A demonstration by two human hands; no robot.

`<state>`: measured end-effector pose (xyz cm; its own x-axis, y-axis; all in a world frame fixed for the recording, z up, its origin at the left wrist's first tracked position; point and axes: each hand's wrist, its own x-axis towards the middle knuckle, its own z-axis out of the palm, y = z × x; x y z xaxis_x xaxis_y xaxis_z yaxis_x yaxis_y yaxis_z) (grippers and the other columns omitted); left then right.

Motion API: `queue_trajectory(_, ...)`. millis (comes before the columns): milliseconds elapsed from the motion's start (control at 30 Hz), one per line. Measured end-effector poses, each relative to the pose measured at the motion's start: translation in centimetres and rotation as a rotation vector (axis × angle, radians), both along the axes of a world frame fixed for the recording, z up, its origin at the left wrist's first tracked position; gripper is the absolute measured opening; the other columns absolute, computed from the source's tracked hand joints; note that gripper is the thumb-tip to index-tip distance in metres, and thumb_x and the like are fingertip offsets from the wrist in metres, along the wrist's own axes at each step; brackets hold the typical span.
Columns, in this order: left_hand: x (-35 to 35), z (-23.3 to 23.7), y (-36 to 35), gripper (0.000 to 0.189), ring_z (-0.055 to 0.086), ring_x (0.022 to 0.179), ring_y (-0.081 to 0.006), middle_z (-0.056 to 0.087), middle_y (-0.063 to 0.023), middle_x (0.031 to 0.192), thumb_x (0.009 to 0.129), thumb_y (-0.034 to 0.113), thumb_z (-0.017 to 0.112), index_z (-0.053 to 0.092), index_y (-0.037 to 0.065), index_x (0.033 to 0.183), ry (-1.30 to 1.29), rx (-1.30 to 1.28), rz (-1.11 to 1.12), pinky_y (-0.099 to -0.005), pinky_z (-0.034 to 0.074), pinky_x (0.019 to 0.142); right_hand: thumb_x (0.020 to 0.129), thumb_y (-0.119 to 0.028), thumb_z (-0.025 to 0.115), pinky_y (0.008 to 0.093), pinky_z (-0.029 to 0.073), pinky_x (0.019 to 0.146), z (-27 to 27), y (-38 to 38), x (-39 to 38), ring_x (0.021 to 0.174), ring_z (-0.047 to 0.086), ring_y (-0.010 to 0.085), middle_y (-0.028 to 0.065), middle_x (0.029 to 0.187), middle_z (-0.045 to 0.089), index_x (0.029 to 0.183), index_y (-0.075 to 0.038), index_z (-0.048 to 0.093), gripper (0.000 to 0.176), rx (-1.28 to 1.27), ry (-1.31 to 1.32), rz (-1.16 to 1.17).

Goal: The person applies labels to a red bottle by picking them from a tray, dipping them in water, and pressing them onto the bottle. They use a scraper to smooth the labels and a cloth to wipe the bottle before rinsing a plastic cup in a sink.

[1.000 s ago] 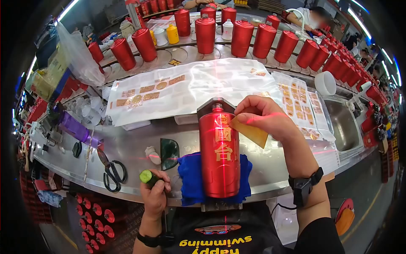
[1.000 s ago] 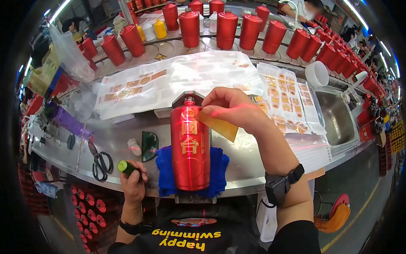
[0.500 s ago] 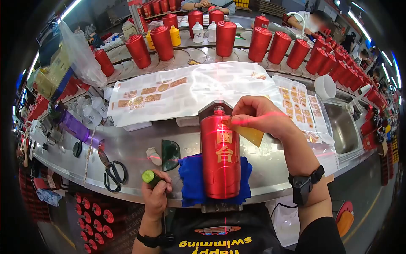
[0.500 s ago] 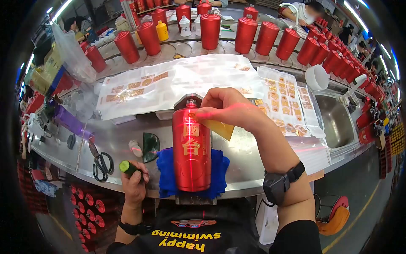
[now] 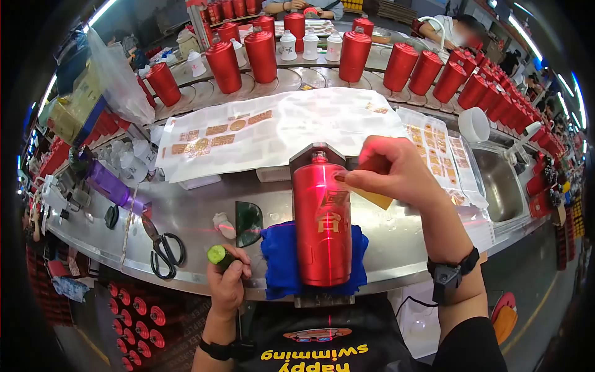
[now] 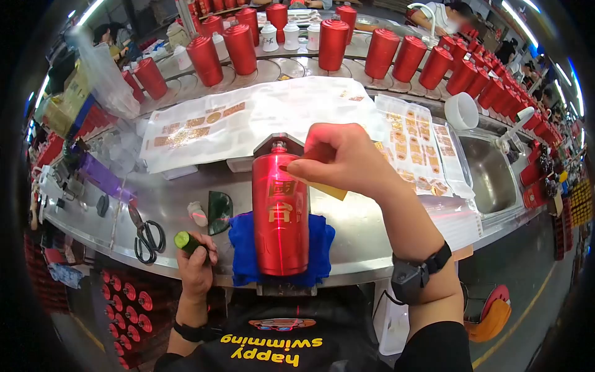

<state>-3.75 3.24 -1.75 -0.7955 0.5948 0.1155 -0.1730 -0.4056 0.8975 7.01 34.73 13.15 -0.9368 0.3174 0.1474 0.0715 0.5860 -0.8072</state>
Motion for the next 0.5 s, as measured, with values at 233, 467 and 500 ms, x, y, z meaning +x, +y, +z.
queue_trajectory(233, 0.0, 0.2, 0.2, 0.025, 0.053, 0.069, -0.0126, 0.056, -0.0094, 0.09, 0.085, 0.013, 0.063, 0.049, 0.005, 0.103, -0.003, -0.003, 0.0, -0.0235, 0.042, 0.062, 0.08, -0.011, 0.074, 0.018, 0.032, 0.051, 1.3, 4.5, 2.5, 0.06, 0.044, -0.0009, -0.0071, 0.065, 0.051, 0.073, -0.008, 0.052, 0.023, -0.145, 0.138, -0.191)
queue_trajectory(467, 0.0, 0.2, 0.4, 0.03, 0.051, 0.067, -0.0133, 0.054, -0.0097, 0.089, 0.086, 0.019, 0.064, 0.046, 0.005, 0.105, 0.019, -0.022, 0.017, -0.0245, 0.04, 0.06, 0.076, -0.025, 0.078, 0.0227, 0.032, 0.051, 0.3, 10.8, -0.1, 0.059, 0.043, 0.0024, -0.0055, 0.063, 0.049, 0.07, -0.006, 0.055, 0.03, 0.23, 0.006, -0.372)
queue_trajectory(500, 0.0, 0.2, 0.4, 0.03, 0.051, 0.068, -0.0138, 0.054, -0.0103, 0.089, 0.085, 0.018, 0.064, 0.046, 0.005, 0.105, 0.001, -0.015, 0.021, -0.0247, 0.041, 0.061, 0.075, -0.027, 0.078, 0.0235, 0.033, 0.051, 0.0, 11.4, -1.0, 0.059, 0.043, 0.0029, -0.0052, 0.063, 0.049, 0.07, -0.006, 0.055, 0.031, 0.302, -0.031, -0.353)
